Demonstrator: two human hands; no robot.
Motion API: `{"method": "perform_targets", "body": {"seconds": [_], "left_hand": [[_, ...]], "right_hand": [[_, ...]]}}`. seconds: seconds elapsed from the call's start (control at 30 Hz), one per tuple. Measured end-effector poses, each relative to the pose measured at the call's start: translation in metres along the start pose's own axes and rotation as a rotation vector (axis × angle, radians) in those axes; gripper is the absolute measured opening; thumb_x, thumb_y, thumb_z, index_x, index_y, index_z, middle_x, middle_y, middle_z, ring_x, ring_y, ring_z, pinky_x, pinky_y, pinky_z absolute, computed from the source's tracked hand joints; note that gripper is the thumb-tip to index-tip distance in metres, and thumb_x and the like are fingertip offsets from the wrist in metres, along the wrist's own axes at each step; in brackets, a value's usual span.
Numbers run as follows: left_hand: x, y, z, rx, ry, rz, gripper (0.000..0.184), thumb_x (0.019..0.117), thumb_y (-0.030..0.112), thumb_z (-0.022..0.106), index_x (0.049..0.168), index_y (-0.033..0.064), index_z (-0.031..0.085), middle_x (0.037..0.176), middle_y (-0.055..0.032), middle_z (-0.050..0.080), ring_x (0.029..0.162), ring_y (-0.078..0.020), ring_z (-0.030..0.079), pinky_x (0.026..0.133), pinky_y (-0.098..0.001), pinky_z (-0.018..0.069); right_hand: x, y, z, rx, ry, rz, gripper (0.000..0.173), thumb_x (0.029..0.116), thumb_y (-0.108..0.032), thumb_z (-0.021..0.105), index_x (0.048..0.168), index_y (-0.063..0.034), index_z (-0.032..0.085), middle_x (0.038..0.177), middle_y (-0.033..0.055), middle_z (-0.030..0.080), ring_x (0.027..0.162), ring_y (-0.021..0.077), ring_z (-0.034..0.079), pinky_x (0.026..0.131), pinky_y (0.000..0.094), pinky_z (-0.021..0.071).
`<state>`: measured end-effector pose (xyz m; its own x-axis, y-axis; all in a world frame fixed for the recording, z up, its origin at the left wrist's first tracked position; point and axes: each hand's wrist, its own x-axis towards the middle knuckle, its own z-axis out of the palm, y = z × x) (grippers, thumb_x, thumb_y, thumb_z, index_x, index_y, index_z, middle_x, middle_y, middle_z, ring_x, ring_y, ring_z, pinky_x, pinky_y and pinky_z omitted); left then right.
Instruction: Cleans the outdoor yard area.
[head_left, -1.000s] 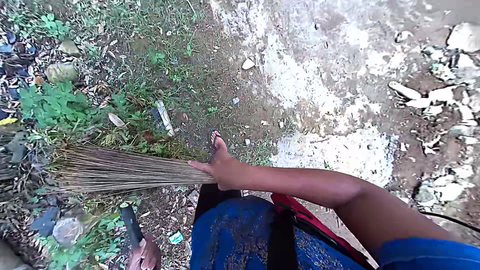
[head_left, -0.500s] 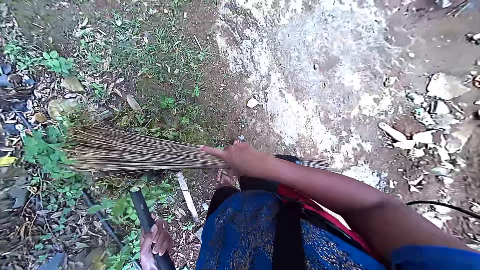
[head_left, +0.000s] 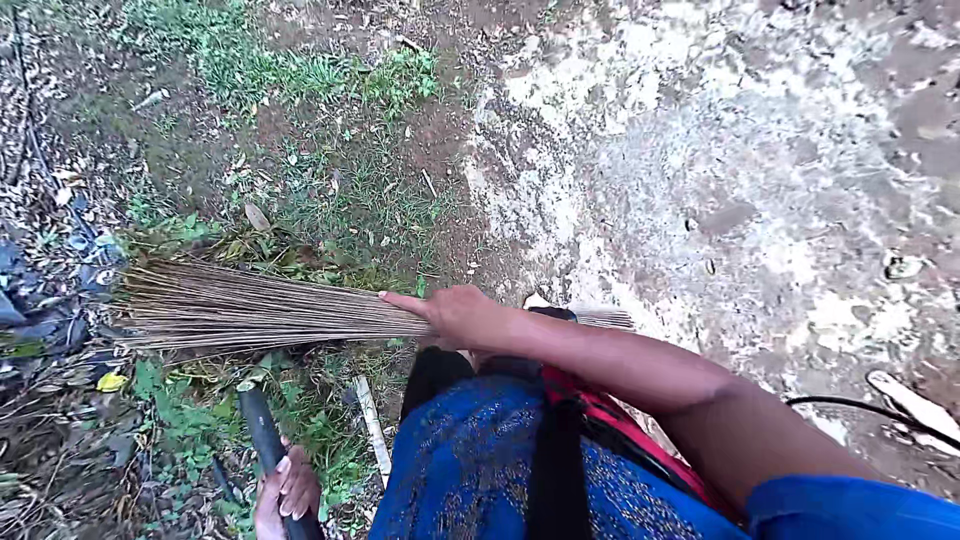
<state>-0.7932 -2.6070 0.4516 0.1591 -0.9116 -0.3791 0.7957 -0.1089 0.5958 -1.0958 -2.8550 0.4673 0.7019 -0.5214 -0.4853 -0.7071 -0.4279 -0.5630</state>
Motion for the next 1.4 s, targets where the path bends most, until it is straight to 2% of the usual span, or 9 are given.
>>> {"method": "perform_targets", "body": {"seconds": [0.1,0.23,0.53,0.63,0.77,0.93,1.1,1.27,1.4], "left_hand": [[0.055,-0.001,0.044,0.023,-0.001,0.015,0.026,0.0936,0.01,0.068,0.119,0.0088,0.063,0.064,0.0032,0.061,0.044,-0.0013,0.056,0.04,-0.0155,0.0478],[0.139,0.004,0.093,0.062,0.04,0.011,0.021,0.0941,0.01,0.064,0.115,0.0096,0.064,0.062,0.0036,0.061,0.043,-0.0012,0.056,0.039,-0.0148,0.0478],[0.383,-0.004,0.194,0.146,-0.002,0.003,0.018,0.0943,0.016,0.068,0.113,0.0153,0.067,0.063,0.0055,0.06,0.043,0.0,0.055,0.04,-0.0149,0.0478],[0.456,-0.008,0.242,0.144,0.07,0.006,0.018,0.0963,0.015,0.059,0.113,0.0157,0.064,0.063,0.007,0.06,0.041,0.0019,0.053,0.038,-0.0133,0.0457],[0.56,-0.004,0.295,0.115,0.076,-0.021,0.016,0.0969,0.014,0.057,0.112,0.0148,0.062,0.061,0.0077,0.058,0.041,0.003,0.051,0.038,-0.0121,0.0441],[0.684,0.015,0.358,0.091,0.016,-0.065,0.019,0.0955,0.013,0.062,0.114,0.0148,0.062,0.063,0.0068,0.059,0.042,0.0014,0.054,0.039,-0.0127,0.046],[0.821,0.005,0.423,0.12,0.002,-0.027,0.019,0.0945,0.014,0.065,0.113,0.0157,0.065,0.065,0.0053,0.062,0.042,0.0,0.055,0.039,-0.0143,0.0473],[0.957,-0.001,0.507,0.028,-0.013,-0.059,0.022,0.095,0.011,0.065,0.116,0.0163,0.067,0.072,0.0027,0.067,0.049,-0.0019,0.06,0.044,-0.0152,0.0505],[1.048,0.003,0.574,-0.052,0.03,-0.055,0.023,0.0942,0.011,0.066,0.117,0.0137,0.066,0.073,0.0019,0.067,0.048,-0.0022,0.06,0.043,-0.0156,0.0503]], "right_hand": [[0.022,0.037,-0.055,-0.012,0.021,-0.006,0.113,0.0803,-0.013,0.079,0.164,-0.042,0.01,0.096,0.0237,0.069,0.088,0.0479,0.068,0.07,0.0677,0.0523],[0.059,0.088,-0.131,-0.013,0.009,-0.011,0.115,0.0802,-0.016,0.082,0.164,-0.041,0.009,0.101,0.0247,0.069,0.093,0.0489,0.067,0.074,0.0691,0.0523],[0.167,0.217,-0.329,-0.051,-0.009,0.031,0.119,0.0784,-0.014,0.083,0.165,-0.0405,0.006,0.104,0.0262,0.068,0.096,0.0503,0.066,0.076,0.0706,0.0516],[0.2,0.255,-0.392,-0.034,-0.052,0.088,0.118,0.0785,-0.015,0.083,0.164,-0.0426,0.006,0.105,0.0264,0.069,0.097,0.0515,0.066,0.076,0.0721,0.0506],[0.245,0.305,-0.475,-0.042,-0.054,0.124,0.118,0.0783,-0.014,0.082,0.164,-0.042,0.007,0.105,0.0257,0.069,0.097,0.0502,0.067,0.076,0.0709,0.0513],[0.303,0.371,-0.576,-0.009,-0.047,0.137,0.118,0.0796,-0.014,0.082,0.164,-0.0428,0.004,0.109,0.0266,0.068,0.1,0.0512,0.066,0.08,0.0716,0.0506],[0.368,0.46,-0.677,0.036,-0.031,0.121,0.116,0.0801,-0.013,0.082,0.164,-0.0392,0.007,0.106,0.0265,0.069,0.099,0.0513,0.066,0.08,0.0717,0.0512],[0.44,0.56,-0.802,0.071,-0.052,0.048,0.115,0.0792,-0.014,0.083,0.165,-0.0385,0.01,0.102,0.0259,0.07,0.096,0.0509,0.068,0.079,0.0715,0.0518],[0.493,0.611,-0.91,0.049,-0.104,0.049,0.117,0.0781,-0.013,0.082,0.165,-0.0394,0.008,0.104,0.0261,0.07,0.096,0.0507,0.067,0.078,0.0708,0.0517]]}}
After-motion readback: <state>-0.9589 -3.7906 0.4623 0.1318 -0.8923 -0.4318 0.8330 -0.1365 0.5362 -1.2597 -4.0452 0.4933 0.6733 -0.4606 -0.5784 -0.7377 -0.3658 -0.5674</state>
